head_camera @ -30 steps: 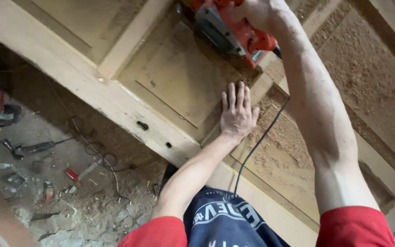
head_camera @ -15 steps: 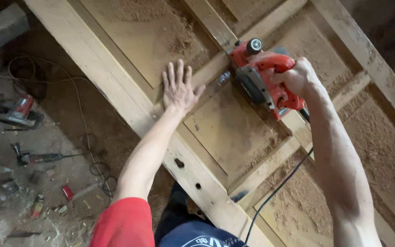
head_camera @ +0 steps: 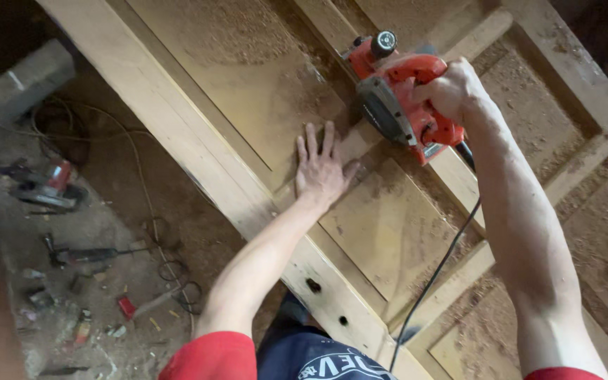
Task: The person uses a red electric sander to smooth the surface of a large wooden door frame. They move the sander across the panels and edges, generating sawdust, and occasionally reposition the cord to avoid obstruction.
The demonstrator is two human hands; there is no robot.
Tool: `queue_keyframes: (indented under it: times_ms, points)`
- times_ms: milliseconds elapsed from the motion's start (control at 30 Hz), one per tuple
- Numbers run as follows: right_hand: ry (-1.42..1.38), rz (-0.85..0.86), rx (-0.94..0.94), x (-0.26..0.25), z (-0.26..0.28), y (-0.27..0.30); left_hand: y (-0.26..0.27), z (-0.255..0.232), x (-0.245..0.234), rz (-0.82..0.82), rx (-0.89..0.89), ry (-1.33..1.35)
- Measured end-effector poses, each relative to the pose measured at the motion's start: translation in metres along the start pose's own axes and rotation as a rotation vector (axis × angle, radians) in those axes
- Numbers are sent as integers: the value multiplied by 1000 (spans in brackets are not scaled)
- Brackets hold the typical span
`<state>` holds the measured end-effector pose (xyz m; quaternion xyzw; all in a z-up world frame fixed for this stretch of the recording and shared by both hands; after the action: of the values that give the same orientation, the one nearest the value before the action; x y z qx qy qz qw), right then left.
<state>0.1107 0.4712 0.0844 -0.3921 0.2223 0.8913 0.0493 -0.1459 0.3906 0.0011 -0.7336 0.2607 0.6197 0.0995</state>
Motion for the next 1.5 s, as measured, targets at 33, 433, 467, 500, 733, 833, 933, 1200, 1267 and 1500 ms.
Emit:
queue_keyframes:
  times_ms: [33,433,467,500,733,833,933,1200,1267,1500]
  points:
    - [-40,-1,-27,3,9,-5,1,1,0,6,-2,6]
    - [-168,16,-147,34,61,-57,-5,1,7,-97,33,-13]
    - [-162,18,-81,37,55,-66,-5,1,7,-99,31,-12]
    - [-75,24,-87,41,54,-73,-4,1,8,-100,24,-13]
    - [134,47,-144,65,53,-117,-2,1,2,-159,28,-27]
    - [186,57,-103,64,59,-122,-2,1,-1,-167,36,-23]
    - [81,61,-13,61,68,-121,1,2,-5,-182,30,7]
    - [-117,2,-74,55,124,-132,-2,1,-9,-250,54,43]
    - [57,-47,-49,53,129,-137,-5,0,-5,-214,57,72]
    - [41,-6,-40,55,140,-139,-20,38,-25,-20,172,291]
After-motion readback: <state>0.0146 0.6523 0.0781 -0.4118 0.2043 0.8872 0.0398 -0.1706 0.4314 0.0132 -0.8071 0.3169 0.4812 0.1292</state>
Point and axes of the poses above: each hand's wrist, its own y-axis away from the middle knuckle, its own x-axis out of the palm, z = x × y, the point moved 8 cm from there along -y, towards the middle knuckle, and after that the axes turned 2 degrees about x, right-handed, at the moved point
